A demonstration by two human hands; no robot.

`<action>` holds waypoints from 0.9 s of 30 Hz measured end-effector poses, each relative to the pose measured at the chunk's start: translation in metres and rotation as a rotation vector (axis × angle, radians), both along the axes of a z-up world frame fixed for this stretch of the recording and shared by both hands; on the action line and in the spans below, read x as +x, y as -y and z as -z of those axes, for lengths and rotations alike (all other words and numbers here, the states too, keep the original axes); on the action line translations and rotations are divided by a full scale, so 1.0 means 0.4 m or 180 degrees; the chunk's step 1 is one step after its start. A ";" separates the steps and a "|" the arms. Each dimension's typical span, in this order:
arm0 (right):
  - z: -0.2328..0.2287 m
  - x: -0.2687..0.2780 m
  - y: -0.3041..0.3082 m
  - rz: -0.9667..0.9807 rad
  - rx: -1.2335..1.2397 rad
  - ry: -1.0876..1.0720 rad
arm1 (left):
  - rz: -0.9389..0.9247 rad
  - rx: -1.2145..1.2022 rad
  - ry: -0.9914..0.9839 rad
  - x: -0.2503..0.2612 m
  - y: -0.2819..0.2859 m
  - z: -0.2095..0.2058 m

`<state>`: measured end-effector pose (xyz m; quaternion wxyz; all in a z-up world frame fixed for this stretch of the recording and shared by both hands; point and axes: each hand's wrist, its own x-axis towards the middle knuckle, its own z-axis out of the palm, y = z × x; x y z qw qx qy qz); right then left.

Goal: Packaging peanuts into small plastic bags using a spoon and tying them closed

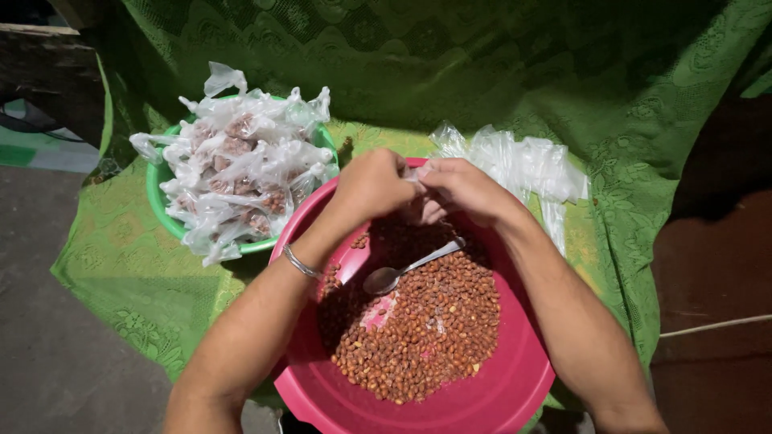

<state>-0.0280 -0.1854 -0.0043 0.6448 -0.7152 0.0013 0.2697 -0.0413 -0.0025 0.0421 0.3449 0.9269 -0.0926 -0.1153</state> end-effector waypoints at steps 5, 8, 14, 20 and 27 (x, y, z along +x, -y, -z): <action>0.024 0.023 0.017 0.0245 0.0356 0.0305 | -0.0109 -0.1369 -0.0830 0.111 -0.028 0.142; -0.006 0.013 0.021 0.0297 0.0309 0.0702 | -0.0229 -0.2118 -0.1229 0.099 -0.022 0.103; -0.079 -0.022 0.010 0.0221 -0.0067 0.1051 | -0.0769 -0.3441 -0.1992 0.033 0.017 0.036; -0.095 -0.005 0.021 0.0110 -0.0453 0.1336 | -0.0749 -0.3580 -0.1515 0.058 0.046 0.120; -0.143 -0.017 0.010 -0.0016 -0.0854 0.1795 | -0.0953 -0.3733 -0.1267 0.107 0.056 0.180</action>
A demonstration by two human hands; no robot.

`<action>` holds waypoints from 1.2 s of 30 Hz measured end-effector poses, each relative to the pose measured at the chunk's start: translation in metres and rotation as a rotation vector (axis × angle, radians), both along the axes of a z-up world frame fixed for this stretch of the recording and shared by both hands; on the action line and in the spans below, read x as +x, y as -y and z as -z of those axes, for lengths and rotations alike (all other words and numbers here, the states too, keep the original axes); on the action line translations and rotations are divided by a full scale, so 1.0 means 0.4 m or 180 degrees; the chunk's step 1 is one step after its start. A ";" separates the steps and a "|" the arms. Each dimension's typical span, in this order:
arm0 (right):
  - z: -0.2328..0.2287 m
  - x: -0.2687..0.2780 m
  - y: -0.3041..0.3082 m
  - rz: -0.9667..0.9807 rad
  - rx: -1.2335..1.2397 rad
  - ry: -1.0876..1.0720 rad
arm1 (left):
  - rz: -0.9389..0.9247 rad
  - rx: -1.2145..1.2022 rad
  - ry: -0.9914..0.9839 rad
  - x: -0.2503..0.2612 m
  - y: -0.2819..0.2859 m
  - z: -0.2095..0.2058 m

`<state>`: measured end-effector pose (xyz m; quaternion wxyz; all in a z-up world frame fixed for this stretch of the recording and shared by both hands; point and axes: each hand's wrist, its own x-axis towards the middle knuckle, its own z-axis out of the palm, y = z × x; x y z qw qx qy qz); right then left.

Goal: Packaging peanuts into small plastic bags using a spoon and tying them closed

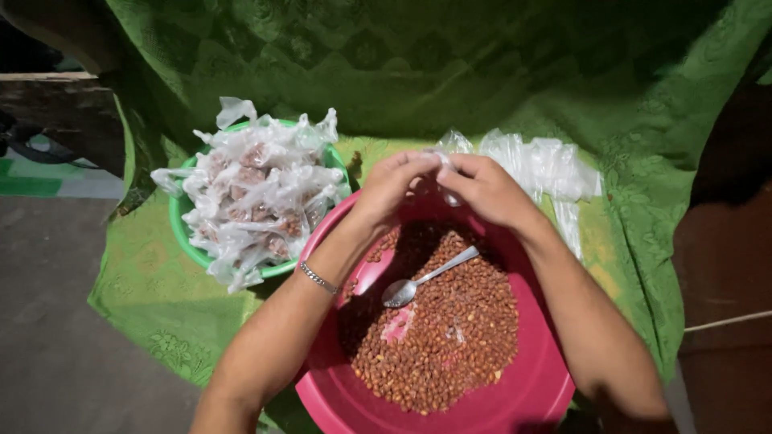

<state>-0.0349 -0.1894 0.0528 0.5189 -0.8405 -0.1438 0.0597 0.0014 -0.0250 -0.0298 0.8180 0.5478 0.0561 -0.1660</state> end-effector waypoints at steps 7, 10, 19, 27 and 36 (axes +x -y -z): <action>0.065 -0.034 -0.064 0.0292 -0.0298 0.0300 | -0.0194 0.0170 0.0194 -0.033 0.005 -0.072; 0.138 0.003 -0.035 0.0365 -0.0510 0.0164 | -0.0184 -0.0018 0.0145 -0.019 0.016 -0.048; 0.073 -0.033 -0.006 -0.0062 -0.0395 0.0517 | 0.0213 0.0598 0.0899 -0.006 -0.038 -0.077; 0.049 0.001 0.011 0.0128 -0.0125 0.1089 | 0.0645 0.0938 0.1814 0.020 -0.059 -0.040; 0.068 0.024 0.021 -0.0006 0.0020 0.1374 | 0.0642 0.0754 0.1849 0.036 -0.054 -0.016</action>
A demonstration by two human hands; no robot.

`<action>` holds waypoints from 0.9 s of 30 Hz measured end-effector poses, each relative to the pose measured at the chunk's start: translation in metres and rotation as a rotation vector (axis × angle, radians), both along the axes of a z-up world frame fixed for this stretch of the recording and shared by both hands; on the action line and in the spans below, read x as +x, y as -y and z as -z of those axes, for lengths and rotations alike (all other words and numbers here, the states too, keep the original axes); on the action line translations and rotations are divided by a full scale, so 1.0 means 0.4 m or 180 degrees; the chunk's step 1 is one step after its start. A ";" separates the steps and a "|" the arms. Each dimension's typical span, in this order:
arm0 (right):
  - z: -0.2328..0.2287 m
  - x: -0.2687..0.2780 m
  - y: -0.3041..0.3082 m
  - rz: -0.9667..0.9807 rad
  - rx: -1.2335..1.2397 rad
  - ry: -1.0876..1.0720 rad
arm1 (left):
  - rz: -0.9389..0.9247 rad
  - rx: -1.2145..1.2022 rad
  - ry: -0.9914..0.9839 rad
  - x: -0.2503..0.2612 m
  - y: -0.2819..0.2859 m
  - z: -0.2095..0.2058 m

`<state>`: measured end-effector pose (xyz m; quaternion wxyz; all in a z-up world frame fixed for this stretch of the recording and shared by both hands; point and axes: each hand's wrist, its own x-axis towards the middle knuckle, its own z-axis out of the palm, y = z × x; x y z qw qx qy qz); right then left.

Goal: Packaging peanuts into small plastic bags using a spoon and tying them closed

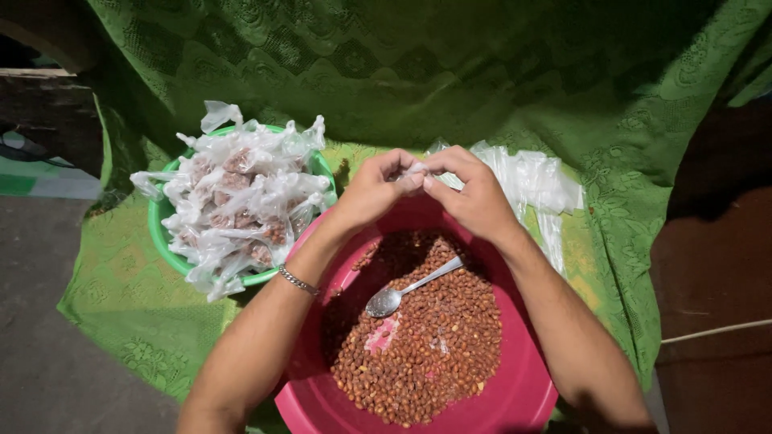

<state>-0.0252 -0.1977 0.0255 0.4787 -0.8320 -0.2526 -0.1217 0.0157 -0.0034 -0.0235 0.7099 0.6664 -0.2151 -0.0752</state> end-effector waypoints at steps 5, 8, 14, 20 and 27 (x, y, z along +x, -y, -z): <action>0.027 0.012 -0.002 0.0160 0.0025 0.0043 | -0.0120 -0.0045 0.0065 -0.021 0.002 -0.041; 0.039 0.018 -0.004 0.0220 0.0086 0.0052 | -0.0247 0.0037 0.0148 -0.028 0.002 -0.045; 0.045 0.016 -0.022 0.0169 0.0163 0.0234 | -0.0323 0.0065 0.0134 -0.031 -0.006 -0.050; 0.070 0.029 -0.012 0.0467 0.0380 -0.0441 | -0.0406 0.0283 0.0504 -0.044 -0.022 -0.082; 0.035 -0.023 -0.035 0.0288 0.1395 -0.1433 | -0.0348 0.0400 0.1113 -0.078 -0.034 -0.103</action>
